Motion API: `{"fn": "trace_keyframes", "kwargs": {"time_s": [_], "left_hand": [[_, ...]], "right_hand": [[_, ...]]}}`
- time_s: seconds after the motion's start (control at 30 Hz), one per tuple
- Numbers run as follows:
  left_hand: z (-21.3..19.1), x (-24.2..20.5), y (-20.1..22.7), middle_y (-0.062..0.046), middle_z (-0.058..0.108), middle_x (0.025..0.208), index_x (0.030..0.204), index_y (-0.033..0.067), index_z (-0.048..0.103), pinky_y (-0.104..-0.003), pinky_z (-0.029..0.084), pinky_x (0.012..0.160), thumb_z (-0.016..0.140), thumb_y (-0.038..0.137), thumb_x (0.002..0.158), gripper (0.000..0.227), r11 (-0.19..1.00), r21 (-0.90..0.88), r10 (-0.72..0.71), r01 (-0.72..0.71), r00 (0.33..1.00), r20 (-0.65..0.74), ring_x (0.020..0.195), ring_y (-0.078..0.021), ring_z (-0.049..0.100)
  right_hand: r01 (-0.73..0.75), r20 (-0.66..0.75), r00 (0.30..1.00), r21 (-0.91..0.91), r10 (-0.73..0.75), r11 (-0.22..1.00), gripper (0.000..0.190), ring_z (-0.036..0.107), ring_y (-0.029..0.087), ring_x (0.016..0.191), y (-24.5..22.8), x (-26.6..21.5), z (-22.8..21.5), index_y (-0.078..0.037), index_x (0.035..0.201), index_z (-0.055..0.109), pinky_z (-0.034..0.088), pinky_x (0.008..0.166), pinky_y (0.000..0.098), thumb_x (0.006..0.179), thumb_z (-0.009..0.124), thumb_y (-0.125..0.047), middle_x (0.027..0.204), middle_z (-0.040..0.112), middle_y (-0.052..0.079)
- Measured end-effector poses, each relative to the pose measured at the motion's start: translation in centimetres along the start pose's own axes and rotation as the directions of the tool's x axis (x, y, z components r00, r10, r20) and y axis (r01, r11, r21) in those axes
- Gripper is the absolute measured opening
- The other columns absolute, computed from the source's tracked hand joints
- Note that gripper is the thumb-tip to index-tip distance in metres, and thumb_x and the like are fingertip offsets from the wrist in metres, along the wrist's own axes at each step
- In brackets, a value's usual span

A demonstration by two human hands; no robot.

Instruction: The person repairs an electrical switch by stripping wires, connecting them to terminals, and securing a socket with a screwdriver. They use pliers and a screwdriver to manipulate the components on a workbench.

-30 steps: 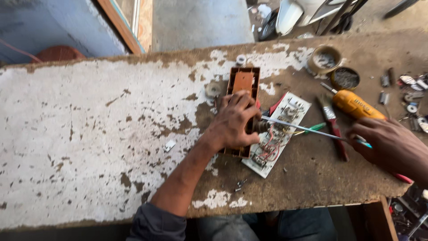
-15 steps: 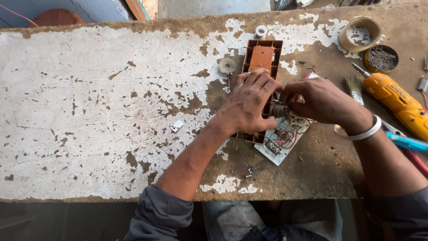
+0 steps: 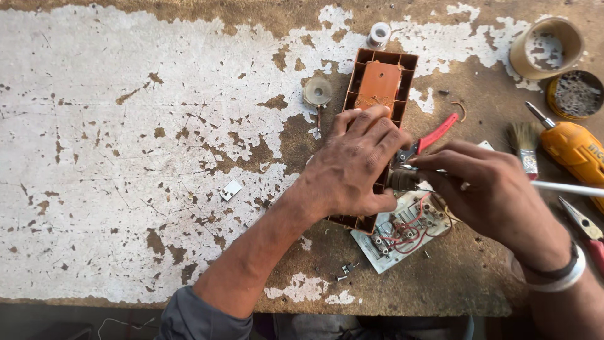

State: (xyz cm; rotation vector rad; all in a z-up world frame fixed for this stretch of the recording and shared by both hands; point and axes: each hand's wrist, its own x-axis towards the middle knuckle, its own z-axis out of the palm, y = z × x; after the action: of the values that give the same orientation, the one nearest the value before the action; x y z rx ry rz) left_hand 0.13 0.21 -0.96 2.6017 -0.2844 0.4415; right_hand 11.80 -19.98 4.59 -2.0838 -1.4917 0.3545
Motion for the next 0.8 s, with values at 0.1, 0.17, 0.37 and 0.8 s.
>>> {"fn": "trace_keyframes", "kwargs": {"time_s": [0.1,0.17,0.37,0.8], "left_hand": [[0.0,0.0,0.1,-0.016,0.059,0.121,0.126,0.0076,0.058,-0.06,0.029,0.118,0.075,0.042,0.065,0.072,1.0,-0.001,-0.007,0.007,1.0,0.015,0.136,-0.0358,0.045],[-0.1,0.1,0.0,-0.017,0.06,0.12,0.122,0.0058,0.063,-0.059,0.03,0.118,0.074,0.041,0.066,0.067,1.0,0.001,0.004,-0.004,1.0,0.011,0.136,-0.036,0.046],[-0.5,0.1,0.2,-0.016,0.062,0.114,0.116,0.0043,0.068,-0.059,0.032,0.116,0.074,0.04,0.067,0.061,1.0,0.015,0.002,-0.002,1.0,0.007,0.132,-0.0354,0.047],[-0.5,0.1,0.1,-0.015,0.061,0.118,0.117,0.0039,0.067,-0.057,0.031,0.118,0.076,0.043,0.066,0.065,0.999,-0.008,-0.037,0.036,0.998,-0.045,0.133,-0.0348,0.047]], "right_hand": [[0.003,-0.01,1.0,-0.068,-0.004,0.998,0.01,0.071,0.014,0.058,0.5,0.3,-0.3,-0.005,0.093,0.077,0.054,0.049,0.0259,0.084,0.074,-0.01,0.085,0.076,0.009],[0.035,-0.017,0.999,-0.016,-0.035,0.999,0.009,0.072,0.014,0.061,0.6,0.8,0.3,-0.006,0.095,0.077,0.055,0.053,0.0254,0.087,0.072,-0.008,0.089,0.076,0.007],[0.045,0.02,0.999,-0.066,-0.044,0.997,0.015,0.072,0.016,0.062,0.9,1.4,1.0,-0.006,0.095,0.078,0.059,0.051,0.0277,0.081,0.074,-0.005,0.091,0.076,0.008],[0.142,0.157,0.981,-0.197,-0.112,0.97,0.035,0.072,0.018,0.065,1.9,1.3,1.4,-0.003,0.111,0.074,0.062,0.051,0.0268,0.077,0.071,0.003,0.104,0.073,0.014]]}}
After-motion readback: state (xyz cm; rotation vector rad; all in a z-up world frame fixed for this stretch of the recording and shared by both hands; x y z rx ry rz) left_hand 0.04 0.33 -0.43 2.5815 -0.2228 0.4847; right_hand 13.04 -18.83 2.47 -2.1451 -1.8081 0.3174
